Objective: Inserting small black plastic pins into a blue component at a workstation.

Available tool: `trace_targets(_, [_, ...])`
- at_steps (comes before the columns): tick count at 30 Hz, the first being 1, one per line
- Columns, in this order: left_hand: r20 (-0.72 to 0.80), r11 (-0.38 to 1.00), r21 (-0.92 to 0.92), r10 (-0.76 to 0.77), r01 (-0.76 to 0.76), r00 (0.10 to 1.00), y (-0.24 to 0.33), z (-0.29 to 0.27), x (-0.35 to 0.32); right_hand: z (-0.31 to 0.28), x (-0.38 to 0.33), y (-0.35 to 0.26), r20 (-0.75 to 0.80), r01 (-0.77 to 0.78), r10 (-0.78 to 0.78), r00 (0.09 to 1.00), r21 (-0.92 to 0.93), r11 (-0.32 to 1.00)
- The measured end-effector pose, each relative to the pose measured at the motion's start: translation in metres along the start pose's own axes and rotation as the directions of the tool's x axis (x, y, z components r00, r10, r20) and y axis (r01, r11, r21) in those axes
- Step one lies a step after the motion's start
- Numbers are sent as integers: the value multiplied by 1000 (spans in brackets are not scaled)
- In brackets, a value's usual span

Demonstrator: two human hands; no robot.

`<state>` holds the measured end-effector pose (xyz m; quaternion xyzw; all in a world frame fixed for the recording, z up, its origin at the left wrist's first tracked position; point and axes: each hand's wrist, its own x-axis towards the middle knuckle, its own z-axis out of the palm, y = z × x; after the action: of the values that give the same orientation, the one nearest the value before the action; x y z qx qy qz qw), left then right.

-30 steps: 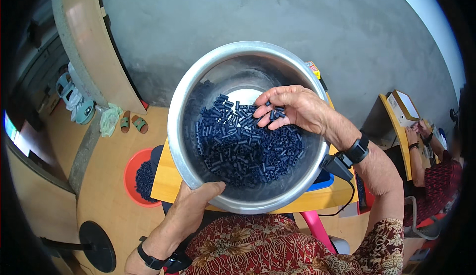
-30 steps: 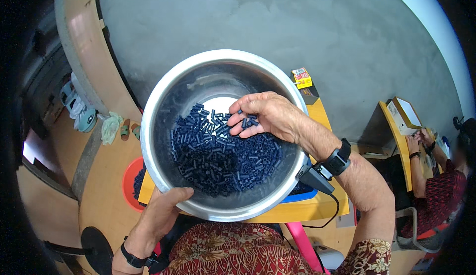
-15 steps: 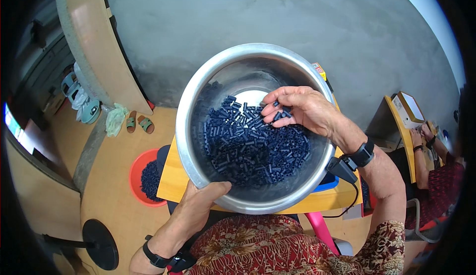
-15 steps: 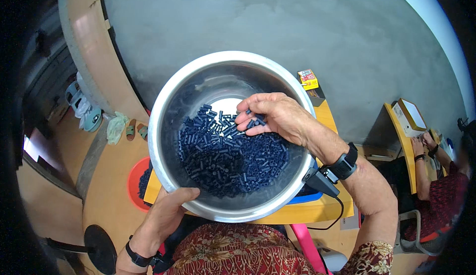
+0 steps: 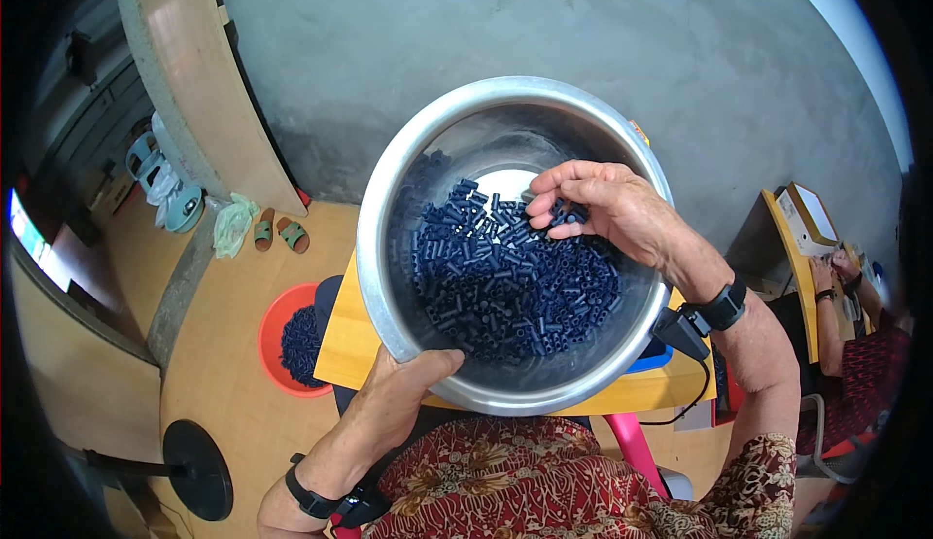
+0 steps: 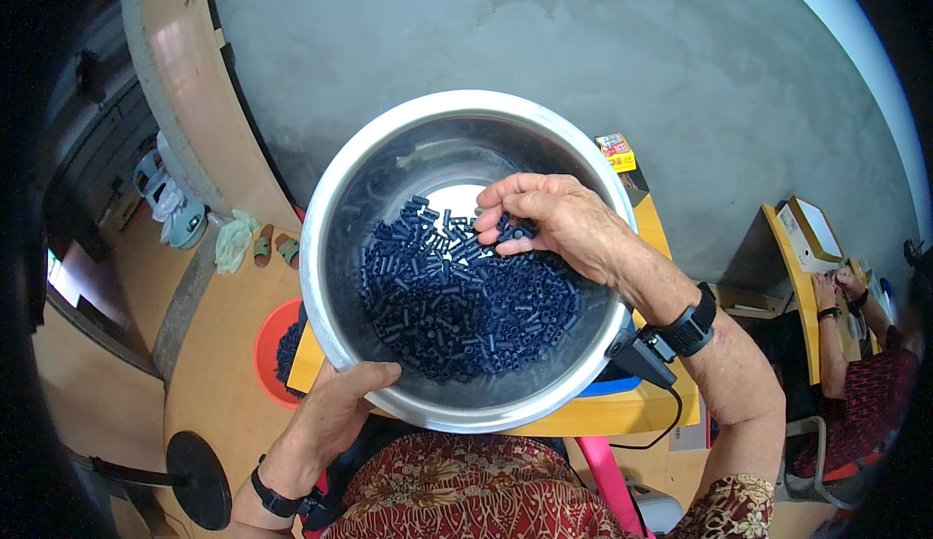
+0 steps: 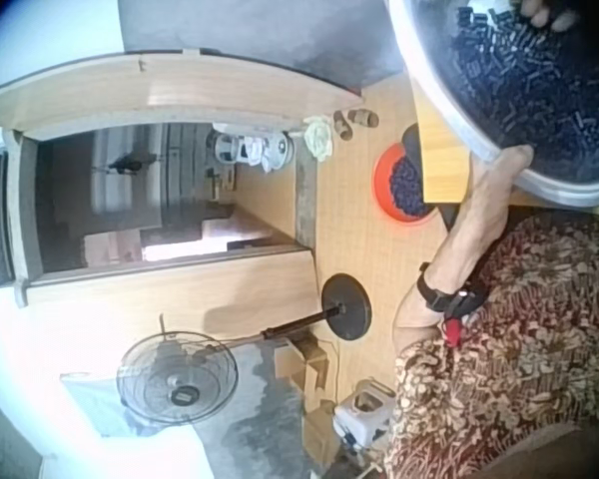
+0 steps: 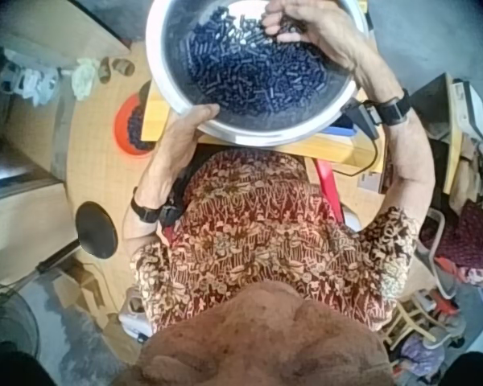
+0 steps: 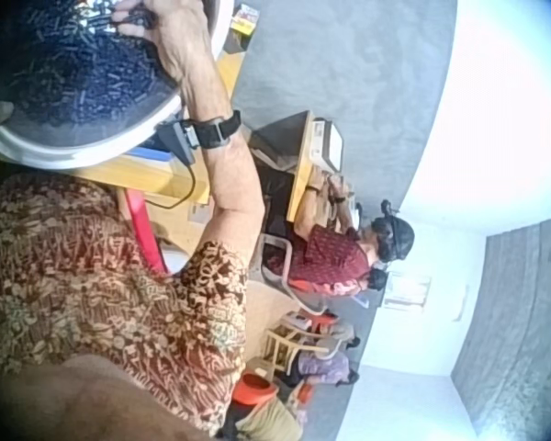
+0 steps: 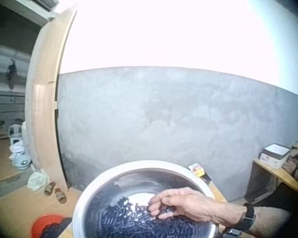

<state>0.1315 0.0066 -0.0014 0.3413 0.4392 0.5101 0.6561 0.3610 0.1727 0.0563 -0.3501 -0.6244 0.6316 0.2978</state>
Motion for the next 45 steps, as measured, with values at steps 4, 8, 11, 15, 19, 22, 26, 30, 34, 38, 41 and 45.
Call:
trace_targets(4, [5,1000,-8,-14,14,1000,0,-3,2,1,0,-2,-2,-1,1,1000,-13,1000])
trace_targets(8, [3,1000,-11,14,-14,1000,-1,-3,-1,5,-2,-4,-5,22,-22,1000,-37,999])
trace_targets(11, [13,1000,-9,-16,16,1000,-2,-4,2,6,-4,-5,-19,24,-26,999,-97,995])
trace_targets(15, [24,1000,-24,3,-2,1000,0,-4,1,11,-12,-10,63,100,-83,995,-353,930])
trace_targets(19, [52,998,-51,25,-23,998,2,-2,1,11,-20,-19,154,182,-113,982,-572,800])
trace_targets(22, [61,997,-66,34,-30,998,2,-3,1,12,-27,-20,175,256,-187,967,-634,730])
trace_targets(26, [75,997,-66,33,-28,997,0,-6,2,16,-37,-24,168,236,-166,972,-686,688])
trace_targets(30, [78,998,-54,21,-17,997,1,-5,2,23,-47,-28,287,174,54,957,-710,683])
trace_targets(34, [58,998,-57,8,-5,998,2,-5,1,29,-50,-19,457,311,148,877,-775,550])
trace_targets(38, [55,999,-41,2,0,998,-2,-8,3,15,-38,-2,457,426,19,889,-842,333])
trace_targets(41, [34,999,-36,-25,26,999,-3,-9,4,5,-20,-5,469,486,-133,873,-817,312])
trace_targets(45, [-3,996,-62,-58,58,998,0,-9,2,-1,-8,-14,384,416,-160,909,-818,397])
